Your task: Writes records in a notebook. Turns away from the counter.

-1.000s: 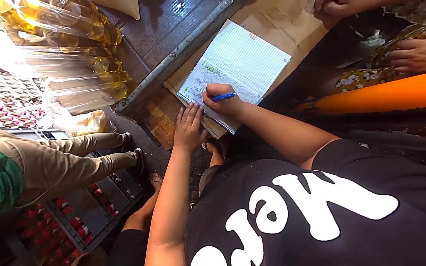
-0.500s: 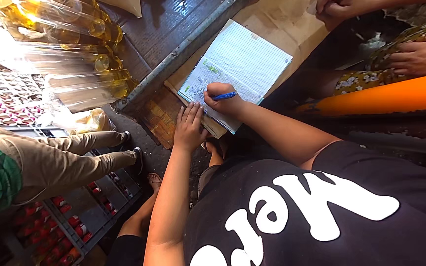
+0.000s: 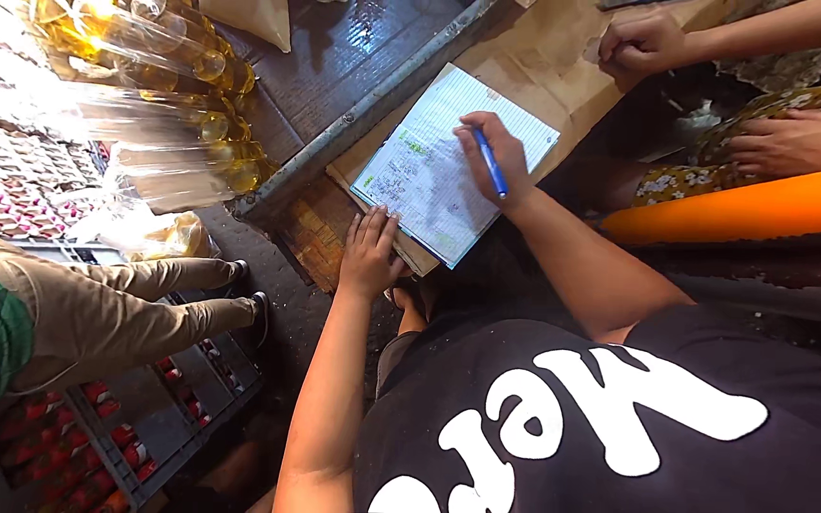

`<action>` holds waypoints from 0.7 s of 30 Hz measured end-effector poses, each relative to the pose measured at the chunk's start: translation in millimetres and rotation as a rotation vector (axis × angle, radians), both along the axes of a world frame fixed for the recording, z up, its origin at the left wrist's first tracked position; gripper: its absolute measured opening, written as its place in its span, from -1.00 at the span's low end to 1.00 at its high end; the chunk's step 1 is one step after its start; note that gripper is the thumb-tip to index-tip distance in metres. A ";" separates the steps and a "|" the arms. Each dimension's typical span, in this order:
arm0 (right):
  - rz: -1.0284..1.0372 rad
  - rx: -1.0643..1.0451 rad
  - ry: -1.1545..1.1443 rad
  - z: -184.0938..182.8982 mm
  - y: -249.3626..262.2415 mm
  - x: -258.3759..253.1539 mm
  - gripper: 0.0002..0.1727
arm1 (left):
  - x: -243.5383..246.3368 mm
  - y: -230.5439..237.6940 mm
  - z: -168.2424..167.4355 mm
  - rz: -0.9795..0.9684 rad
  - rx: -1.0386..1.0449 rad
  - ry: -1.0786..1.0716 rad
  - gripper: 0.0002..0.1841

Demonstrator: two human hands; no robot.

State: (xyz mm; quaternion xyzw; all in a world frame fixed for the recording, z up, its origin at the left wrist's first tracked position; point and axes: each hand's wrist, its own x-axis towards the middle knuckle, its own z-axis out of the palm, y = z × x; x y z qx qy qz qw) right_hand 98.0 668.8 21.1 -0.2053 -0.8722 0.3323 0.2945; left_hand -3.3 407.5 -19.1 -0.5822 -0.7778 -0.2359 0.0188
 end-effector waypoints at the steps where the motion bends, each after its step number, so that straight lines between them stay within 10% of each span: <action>1: -0.054 0.096 -0.046 -3.5 10.3 7.0 -0.62 | 0.5 0.1 1.6 0.001 -0.003 -0.011 -0.26; 13: -0.179 0.223 -0.238 -24.4 52.8 27.8 -0.53 | -0.3 1.2 1.1 -0.005 -0.030 0.022 -0.26; 21: 0.069 0.242 -0.317 -5.0 -12.1 8.5 -0.59 | 0.0 0.2 1.4 -0.012 -0.020 -0.012 -0.29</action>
